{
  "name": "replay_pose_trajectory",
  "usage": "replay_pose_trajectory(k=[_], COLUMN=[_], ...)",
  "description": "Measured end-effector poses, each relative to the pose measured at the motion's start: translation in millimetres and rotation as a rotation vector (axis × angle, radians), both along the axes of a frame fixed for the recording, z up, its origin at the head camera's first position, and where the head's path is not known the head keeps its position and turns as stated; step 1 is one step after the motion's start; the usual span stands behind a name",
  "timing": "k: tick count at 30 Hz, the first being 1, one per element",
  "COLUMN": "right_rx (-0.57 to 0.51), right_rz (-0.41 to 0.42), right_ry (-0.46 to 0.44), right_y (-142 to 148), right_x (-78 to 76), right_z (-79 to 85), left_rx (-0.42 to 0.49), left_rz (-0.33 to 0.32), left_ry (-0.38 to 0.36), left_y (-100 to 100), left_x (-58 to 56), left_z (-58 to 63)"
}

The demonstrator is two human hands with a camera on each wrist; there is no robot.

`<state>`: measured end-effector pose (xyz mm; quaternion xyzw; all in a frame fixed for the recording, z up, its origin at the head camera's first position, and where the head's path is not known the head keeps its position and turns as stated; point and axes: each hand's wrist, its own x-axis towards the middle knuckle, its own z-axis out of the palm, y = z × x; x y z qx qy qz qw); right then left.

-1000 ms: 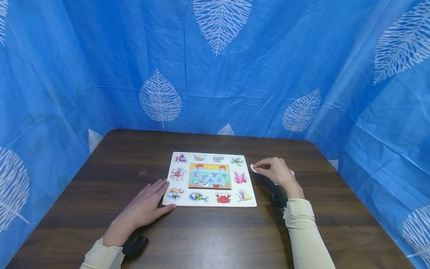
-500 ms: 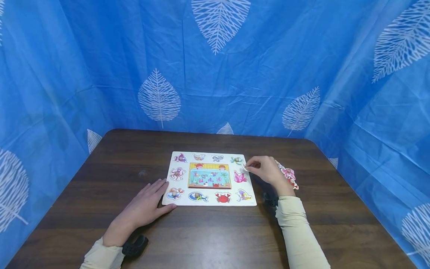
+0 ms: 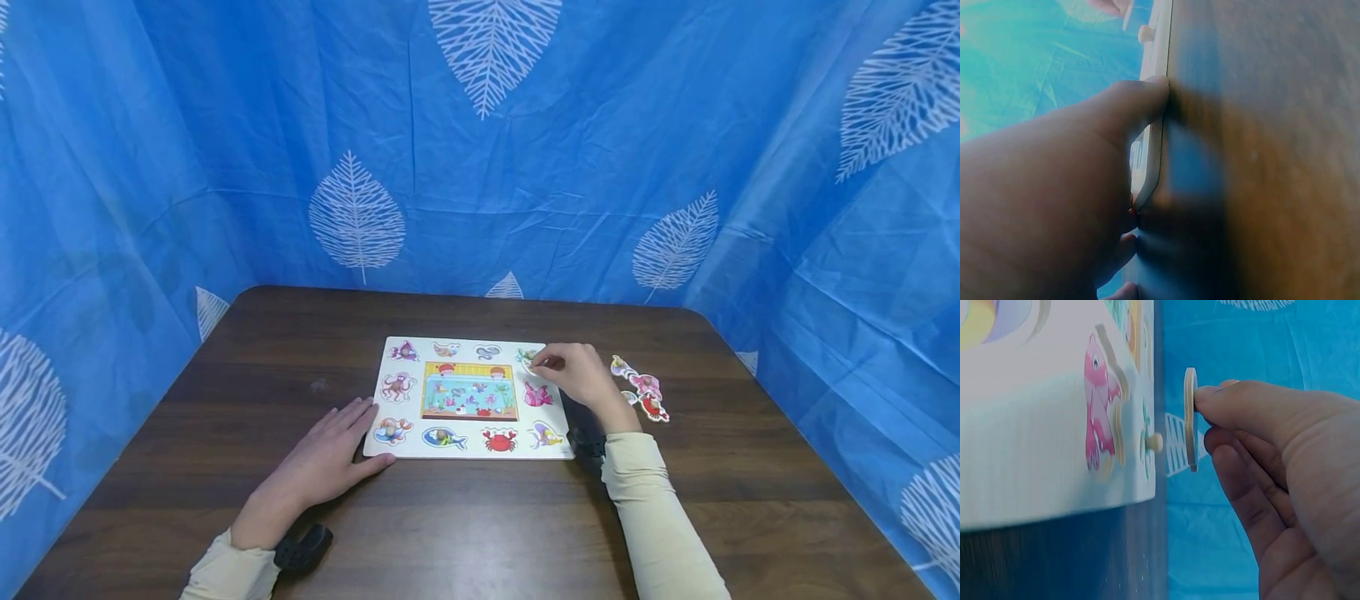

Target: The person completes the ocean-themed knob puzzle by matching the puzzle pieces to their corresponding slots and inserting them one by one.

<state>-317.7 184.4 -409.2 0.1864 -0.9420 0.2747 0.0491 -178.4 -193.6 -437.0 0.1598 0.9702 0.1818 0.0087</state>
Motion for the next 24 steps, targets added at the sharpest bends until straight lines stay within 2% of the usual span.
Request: replay_pose_trajectory(k=[17,24], right_rx=[-0.031,-0.046], right_rz=[0.029,0.048], right_ry=[-0.026,-0.031], right_y=[-32,-46], right_x=[-4.6,-9.0], right_z=[-12.0,-11.9], left_rx=[-0.006,0.000], left_rz=[-0.004,-0.003], left_ry=[0.011,0.015], left_y=[-2,-1], left_x=[0.1,0.8], left_z=[-2.2,-1.8])
